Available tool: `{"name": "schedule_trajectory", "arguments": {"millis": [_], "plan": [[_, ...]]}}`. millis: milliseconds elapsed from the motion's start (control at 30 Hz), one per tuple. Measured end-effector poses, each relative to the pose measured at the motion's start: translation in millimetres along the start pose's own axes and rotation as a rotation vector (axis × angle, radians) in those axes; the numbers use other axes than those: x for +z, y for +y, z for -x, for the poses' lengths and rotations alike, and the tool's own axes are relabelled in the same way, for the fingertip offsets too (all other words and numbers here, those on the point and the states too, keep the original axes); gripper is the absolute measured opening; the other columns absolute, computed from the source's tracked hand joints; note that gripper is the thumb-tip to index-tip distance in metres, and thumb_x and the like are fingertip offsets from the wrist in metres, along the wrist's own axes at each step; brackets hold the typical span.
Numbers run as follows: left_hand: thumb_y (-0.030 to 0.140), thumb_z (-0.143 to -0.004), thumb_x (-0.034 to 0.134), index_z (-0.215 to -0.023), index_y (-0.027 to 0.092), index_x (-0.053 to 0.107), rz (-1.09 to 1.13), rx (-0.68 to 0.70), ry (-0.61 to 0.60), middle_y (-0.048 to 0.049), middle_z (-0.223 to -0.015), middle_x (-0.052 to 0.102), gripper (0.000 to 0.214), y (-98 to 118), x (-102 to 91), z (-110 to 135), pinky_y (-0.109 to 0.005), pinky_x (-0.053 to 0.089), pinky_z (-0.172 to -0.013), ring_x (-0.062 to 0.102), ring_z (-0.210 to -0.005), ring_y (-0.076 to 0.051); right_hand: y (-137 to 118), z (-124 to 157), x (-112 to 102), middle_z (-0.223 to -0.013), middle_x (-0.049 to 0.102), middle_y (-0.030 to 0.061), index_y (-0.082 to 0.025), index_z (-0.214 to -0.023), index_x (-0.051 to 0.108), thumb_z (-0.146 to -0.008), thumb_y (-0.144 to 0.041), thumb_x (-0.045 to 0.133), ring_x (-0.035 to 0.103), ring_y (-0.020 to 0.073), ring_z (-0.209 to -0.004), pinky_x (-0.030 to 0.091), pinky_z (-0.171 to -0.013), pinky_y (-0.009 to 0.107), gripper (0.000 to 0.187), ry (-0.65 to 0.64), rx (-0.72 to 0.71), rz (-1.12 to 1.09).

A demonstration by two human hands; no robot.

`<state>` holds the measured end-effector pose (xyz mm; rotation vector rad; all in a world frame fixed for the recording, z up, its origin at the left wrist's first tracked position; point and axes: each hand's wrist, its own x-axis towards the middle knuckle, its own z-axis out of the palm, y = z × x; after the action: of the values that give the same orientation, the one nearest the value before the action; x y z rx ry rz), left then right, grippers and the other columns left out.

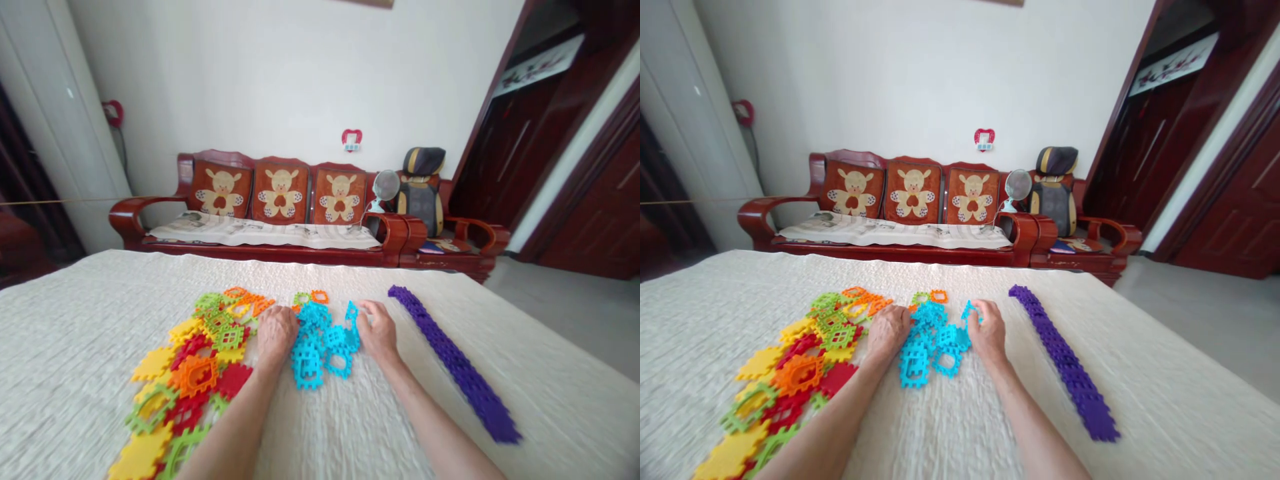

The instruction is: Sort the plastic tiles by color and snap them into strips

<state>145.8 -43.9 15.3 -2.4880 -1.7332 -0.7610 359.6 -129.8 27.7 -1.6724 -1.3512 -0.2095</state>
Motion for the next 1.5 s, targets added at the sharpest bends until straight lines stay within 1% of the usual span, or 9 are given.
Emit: {"name": "schedule_trajectory", "arguments": {"millis": [100, 267, 367, 567, 767, 1067, 1200, 1367, 1500], "plan": [[0.023, -0.091, 0.038, -0.082, 0.017, 0.065, 0.005, -0.019, 0.007, -0.0105, -0.090, 0.068, 0.030, 1, -0.6, 1, -0.035, 0.040, -0.088, 0.060, -0.095, -0.024, 30, -24, 0, -0.111, 0.066, 0.0094, -0.017, -0.107, 0.066, -0.081, -0.024, 0.042, 0.063, 0.0180, -0.094, 0.046, -0.086, 0.028, 0.037, -0.221, 0.245, 0.219], [0.025, -0.093, 0.035, -0.084, 0.016, 0.066, 0.021, -0.020, -0.018, -0.0110, -0.091, 0.068, 0.033, 0, -0.7, -2, -0.036, 0.041, -0.087, 0.060, -0.095, -0.024, 34, -44, 14, -0.104, 0.067, 0.0141, -0.018, -0.095, 0.072, -0.075, -0.049, 0.055, 0.062, 0.0286, -0.099, 0.045, -0.084, 0.036, 0.041, -0.401, 0.297, 0.392], [0.025, -0.092, 0.035, -0.084, 0.016, 0.067, 0.015, -0.023, -0.033, -0.0115, -0.092, 0.068, 0.034, -1, 0.2, -4, -0.037, 0.041, -0.088, 0.061, -0.096, -0.025, 23, -47, 25, -0.109, 0.065, 0.0156, -0.017, -0.096, 0.072, -0.068, -0.048, 0.062, 0.061, 0.0295, -0.100, 0.045, -0.080, 0.035, 0.042, -0.448, 0.323, 0.481], [0.024, -0.091, 0.037, -0.084, 0.017, 0.068, 0.028, -0.028, -0.023, -0.0117, -0.092, 0.068, 0.033, 1, -1.4, -3, -0.037, 0.042, -0.089, 0.061, -0.095, -0.024, 26, -53, 22, -0.086, 0.070, 0.0032, -0.022, -0.095, 0.069, -0.080, -0.033, 0.051, 0.063, 0.0170, -0.080, 0.043, -0.067, 0.024, 0.027, -0.385, 0.271, 0.345], [0.024, -0.091, 0.037, -0.083, 0.016, 0.068, 0.029, -0.037, -0.020, -0.0127, -0.092, 0.068, 0.034, 2, -1.9, -3, -0.037, 0.042, -0.089, 0.061, -0.096, -0.025, 66, -53, 3, -0.099, 0.065, 0.0124, -0.015, -0.098, 0.068, -0.078, -0.014, 0.046, 0.058, 0.0224, -0.095, 0.040, -0.086, 0.031, 0.030, -0.118, 0.083, 0.406], [0.025, -0.091, 0.037, -0.082, 0.017, 0.067, -0.010, -0.029, -0.015, -0.0117, -0.091, 0.068, 0.033, 2, -2.5, -3, -0.036, 0.044, -0.083, 0.062, -0.092, -0.026, 93, -47, 4, -0.119, 0.063, 0.0107, -0.013, -0.116, 0.062, -0.067, -0.010, 0.050, 0.056, 0.0192, -0.111, 0.040, -0.096, 0.028, 0.051, -0.242, 0.064, 0.273], [0.026, -0.091, 0.038, -0.082, 0.018, 0.067, -0.019, -0.033, -0.025, -0.0104, -0.092, 0.069, 0.032, 0, 0.0, -4, -0.034, 0.044, -0.085, 0.062, -0.093, -0.025, 91, -46, 5, -0.110, 0.067, 0.0103, -0.015, -0.105, 0.068, -0.069, -0.019, 0.055, 0.059, 0.0206, -0.103, 0.042, -0.093, 0.030, 0.038, -0.311, 0.034, 0.260], [0.026, -0.091, 0.038, -0.081, 0.018, 0.067, -0.015, -0.027, -0.025, -0.0108, -0.091, 0.069, 0.032, -1, 1.8, -5, -0.036, 0.044, -0.086, 0.062, -0.094, -0.026, 89, -48, 3, -0.105, 0.070, 0.0042, -0.020, -0.088, 0.072, -0.064, -0.006, 0.047, 0.060, 0.0162, -0.102, 0.041, -0.094, 0.028, 0.037, -0.373, -0.048, 0.218], [0.026, -0.090, 0.040, -0.080, 0.018, 0.067, 0.009, -0.031, -0.024, -0.0117, -0.091, 0.069, 0.030, -1, 1.5, -4, -0.036, 0.044, -0.086, 0.062, -0.094, -0.027, 86, -49, 1, -0.115, 0.066, 0.0040, -0.020, -0.087, 0.071, -0.065, -0.004, 0.043, 0.056, 0.0163, -0.111, 0.037, -0.101, 0.032, 0.040, -0.265, -0.050, 0.222]]}}
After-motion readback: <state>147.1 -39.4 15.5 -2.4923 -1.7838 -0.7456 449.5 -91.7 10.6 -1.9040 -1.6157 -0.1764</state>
